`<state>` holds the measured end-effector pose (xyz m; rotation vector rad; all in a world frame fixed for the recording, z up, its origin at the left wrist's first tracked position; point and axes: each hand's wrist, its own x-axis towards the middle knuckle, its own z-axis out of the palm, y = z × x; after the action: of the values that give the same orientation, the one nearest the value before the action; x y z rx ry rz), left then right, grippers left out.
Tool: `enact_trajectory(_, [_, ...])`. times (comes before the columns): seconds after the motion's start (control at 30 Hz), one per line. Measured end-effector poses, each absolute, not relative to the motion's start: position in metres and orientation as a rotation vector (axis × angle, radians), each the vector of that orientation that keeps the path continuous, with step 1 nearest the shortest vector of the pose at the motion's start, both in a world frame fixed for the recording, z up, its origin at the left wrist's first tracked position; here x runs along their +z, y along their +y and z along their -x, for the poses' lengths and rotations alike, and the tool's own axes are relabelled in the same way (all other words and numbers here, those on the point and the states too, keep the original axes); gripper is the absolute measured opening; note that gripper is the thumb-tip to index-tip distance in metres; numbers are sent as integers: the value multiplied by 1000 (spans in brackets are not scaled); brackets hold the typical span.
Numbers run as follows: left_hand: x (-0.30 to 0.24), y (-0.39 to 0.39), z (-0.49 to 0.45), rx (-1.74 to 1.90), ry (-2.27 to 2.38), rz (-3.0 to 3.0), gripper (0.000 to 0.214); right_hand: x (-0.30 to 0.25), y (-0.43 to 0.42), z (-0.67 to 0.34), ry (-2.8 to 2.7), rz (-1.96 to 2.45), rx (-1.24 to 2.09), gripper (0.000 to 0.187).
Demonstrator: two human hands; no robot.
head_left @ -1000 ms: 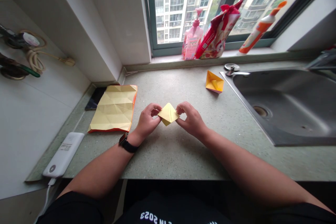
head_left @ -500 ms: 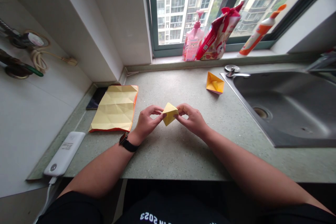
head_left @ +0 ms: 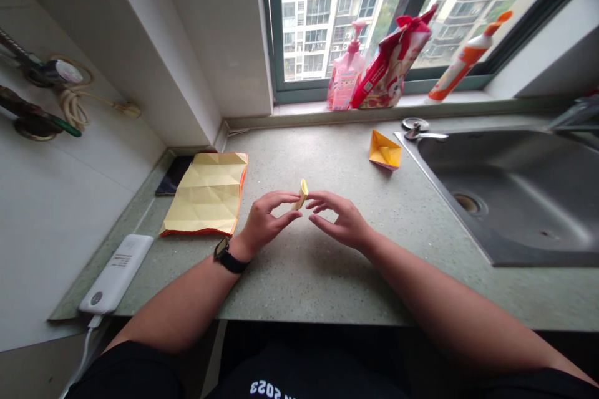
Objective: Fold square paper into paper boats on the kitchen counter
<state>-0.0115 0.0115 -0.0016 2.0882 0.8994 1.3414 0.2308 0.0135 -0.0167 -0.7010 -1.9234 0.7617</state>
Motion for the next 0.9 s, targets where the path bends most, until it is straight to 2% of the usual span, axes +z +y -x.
enact_trajectory(0.1, [-2,12,12,1376,888,-2149,28,-18,13,-231,-1940,654,762,49])
enact_trajectory(0.23, [-3,12,12,1409,928,-2158,15,-21,13,-230,-1972,631,778,52])
enact_trajectory(0.4, [0,10,14,1451,991,-2154,12,-20,17,-232,-1832,869,553,34])
enact_trajectory(0.47, [2,9,15,1449,989,-2159,13,-16,19,-234,-1772,917,464,35])
enact_trajectory(0.53, [4,8,15,1452,964,-2161,15,-12,20,-236,-1792,889,399,35])
enact_trajectory(0.7, [7,7,14,1439,910,-2175,14,-5,17,-235,-1902,738,235,13])
enact_trajectory(0.9, [9,3,14,1446,876,-2244,10,-4,14,-234,-1958,744,50,13])
